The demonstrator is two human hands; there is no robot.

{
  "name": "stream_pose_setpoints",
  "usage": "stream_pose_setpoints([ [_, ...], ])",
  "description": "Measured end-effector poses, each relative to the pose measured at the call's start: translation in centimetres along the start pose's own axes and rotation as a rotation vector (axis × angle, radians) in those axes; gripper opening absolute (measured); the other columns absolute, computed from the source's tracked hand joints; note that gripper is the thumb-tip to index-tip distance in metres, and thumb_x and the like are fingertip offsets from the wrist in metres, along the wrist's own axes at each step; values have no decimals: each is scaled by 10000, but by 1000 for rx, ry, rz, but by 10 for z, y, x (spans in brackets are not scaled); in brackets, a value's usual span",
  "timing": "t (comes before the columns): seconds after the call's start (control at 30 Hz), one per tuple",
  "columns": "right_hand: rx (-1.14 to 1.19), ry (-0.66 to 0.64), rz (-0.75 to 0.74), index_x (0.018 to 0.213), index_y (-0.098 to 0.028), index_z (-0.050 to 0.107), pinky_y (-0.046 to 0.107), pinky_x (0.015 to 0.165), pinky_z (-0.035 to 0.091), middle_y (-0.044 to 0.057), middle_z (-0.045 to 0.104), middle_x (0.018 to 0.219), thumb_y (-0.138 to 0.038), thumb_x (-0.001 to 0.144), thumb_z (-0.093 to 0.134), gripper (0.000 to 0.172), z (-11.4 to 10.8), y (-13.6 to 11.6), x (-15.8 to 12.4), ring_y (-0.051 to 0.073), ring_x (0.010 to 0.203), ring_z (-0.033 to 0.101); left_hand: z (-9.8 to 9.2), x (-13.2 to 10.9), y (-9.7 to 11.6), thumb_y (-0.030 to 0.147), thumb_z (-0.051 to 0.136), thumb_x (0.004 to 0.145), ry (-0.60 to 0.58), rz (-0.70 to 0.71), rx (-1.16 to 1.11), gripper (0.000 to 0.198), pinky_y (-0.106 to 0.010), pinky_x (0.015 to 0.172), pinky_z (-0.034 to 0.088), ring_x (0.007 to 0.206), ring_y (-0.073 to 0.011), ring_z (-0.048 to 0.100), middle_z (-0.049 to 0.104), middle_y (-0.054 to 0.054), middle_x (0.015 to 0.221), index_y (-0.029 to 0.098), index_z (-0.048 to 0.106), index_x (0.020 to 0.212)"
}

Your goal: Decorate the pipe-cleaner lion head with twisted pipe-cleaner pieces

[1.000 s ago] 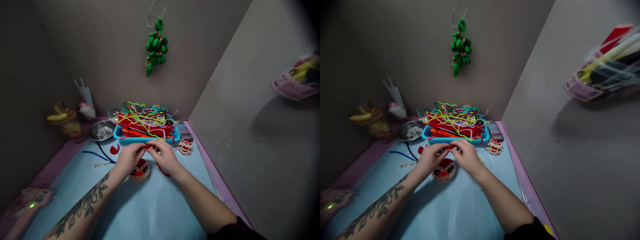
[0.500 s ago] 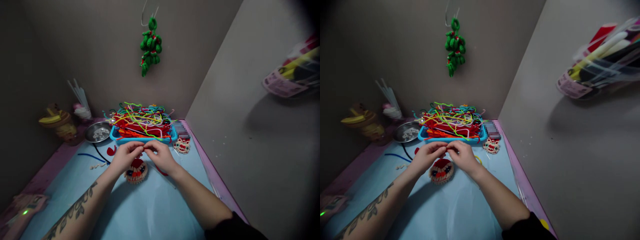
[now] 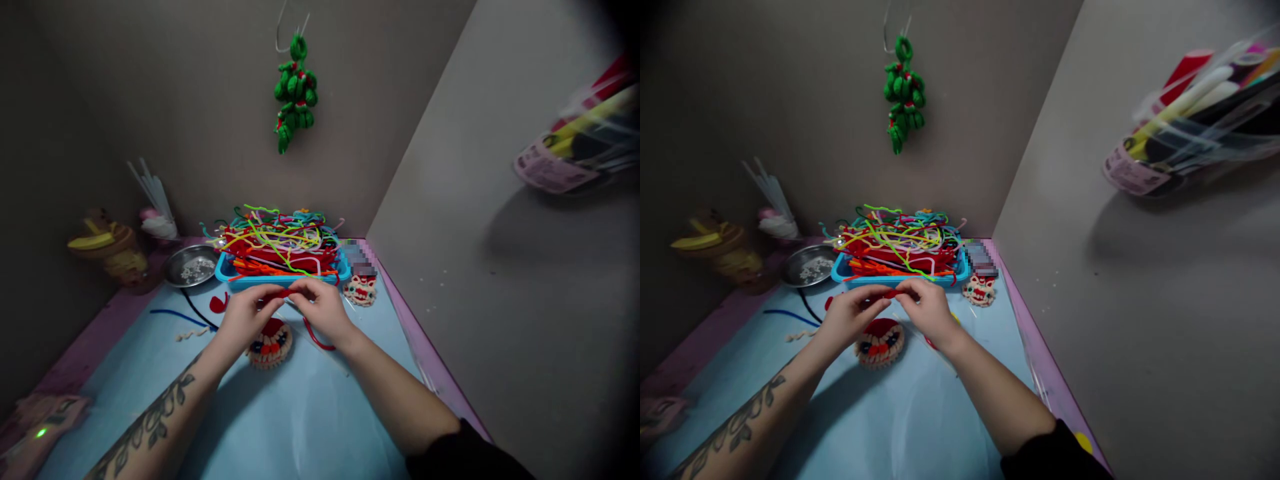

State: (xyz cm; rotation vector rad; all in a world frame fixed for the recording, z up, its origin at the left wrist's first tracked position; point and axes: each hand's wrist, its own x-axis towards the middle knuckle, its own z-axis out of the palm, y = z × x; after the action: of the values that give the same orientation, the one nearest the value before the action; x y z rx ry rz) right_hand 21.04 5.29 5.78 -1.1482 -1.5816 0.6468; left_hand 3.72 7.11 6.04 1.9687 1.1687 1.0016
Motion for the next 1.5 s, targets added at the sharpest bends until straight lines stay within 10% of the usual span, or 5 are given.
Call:
stream_pose_setpoints([
  [0.77,308,-48,178,980,-198,643,279,686,541,31,676,868,-221,667,725,325,-4,9,4,157,788,648,-7,2,7,318,692,737,135,-111,-188,200,-313,778,510,817,-210,670,740,-66,897,183,726,880],
  [1.5,61,-27,-41,813,-196,687,279,699,493,21,688,794,-168,773,646,64,-2,3,-3,154,744,624,-5,0,10,361,657,758,-127,-231,-263,213,-264,640,501,702,-188,664,747,-40,792,196,752,854],
])
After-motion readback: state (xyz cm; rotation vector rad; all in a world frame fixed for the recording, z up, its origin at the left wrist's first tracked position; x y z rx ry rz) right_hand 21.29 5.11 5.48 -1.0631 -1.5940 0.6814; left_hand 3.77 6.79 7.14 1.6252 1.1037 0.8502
